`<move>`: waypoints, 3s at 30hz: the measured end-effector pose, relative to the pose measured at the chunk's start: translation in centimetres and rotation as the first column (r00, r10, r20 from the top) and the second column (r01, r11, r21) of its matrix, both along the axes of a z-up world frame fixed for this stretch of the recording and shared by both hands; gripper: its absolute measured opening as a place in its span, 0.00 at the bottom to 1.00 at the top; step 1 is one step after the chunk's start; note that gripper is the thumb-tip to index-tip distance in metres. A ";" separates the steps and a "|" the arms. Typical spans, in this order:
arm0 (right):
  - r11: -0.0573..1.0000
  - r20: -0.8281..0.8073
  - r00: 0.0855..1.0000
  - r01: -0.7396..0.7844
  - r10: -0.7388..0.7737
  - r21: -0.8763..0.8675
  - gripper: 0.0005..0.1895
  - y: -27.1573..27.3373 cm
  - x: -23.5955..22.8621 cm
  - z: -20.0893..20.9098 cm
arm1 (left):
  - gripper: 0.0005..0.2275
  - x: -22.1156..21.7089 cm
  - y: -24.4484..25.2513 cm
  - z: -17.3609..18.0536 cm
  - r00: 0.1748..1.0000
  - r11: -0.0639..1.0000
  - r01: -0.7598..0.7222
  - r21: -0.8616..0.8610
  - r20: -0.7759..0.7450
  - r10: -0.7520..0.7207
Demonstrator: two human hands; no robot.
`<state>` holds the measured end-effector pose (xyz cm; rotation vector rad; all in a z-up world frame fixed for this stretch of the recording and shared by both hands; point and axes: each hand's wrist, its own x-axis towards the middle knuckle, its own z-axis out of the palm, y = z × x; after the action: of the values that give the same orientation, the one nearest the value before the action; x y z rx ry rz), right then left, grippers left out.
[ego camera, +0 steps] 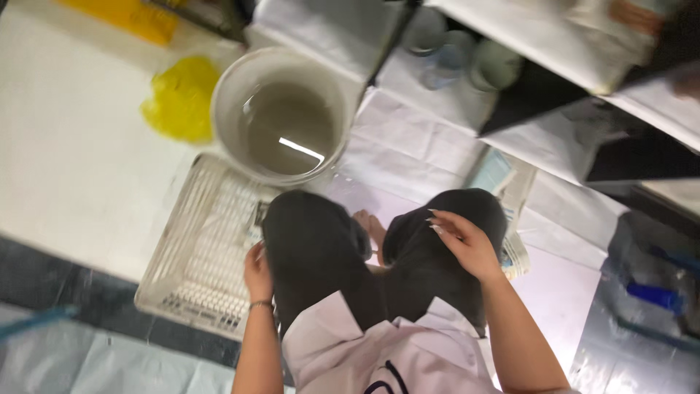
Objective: The person sits on the floor and wraps glassware with newspaper. They fold the newspaper around a glass, tuck the edges, and place the wrapped item into a basket. The process is repeated for multiple glasses.
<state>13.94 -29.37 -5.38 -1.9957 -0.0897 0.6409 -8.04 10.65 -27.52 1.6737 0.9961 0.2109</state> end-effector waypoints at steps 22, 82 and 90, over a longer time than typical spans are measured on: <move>0.980 0.459 0.875 0.196 -0.157 -0.037 0.15 -3.4 -2.7 -1.1 | 0.22 8.2 -8.9 18.3 0.845 0.499 0.467 0.730 -0.201 -0.496; 0.921 0.847 0.409 0.329 -0.339 0.210 0.03 -1.0 2.4 15.4 | 0.17 9.2 -11.6 23.8 0.795 0.575 0.321 0.752 0.117 -0.596; 0.990 0.545 0.834 0.002 -0.080 0.142 0.03 -0.6 -5.4 11.9 | 0.26 13.4 -16.2 32.9 0.323 0.340 0.412 0.846 0.214 -0.922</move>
<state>8.49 -29.98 6.54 -1.9861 -0.4269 0.0073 5.38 -5.57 5.41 2.2638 -0.6380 0.5642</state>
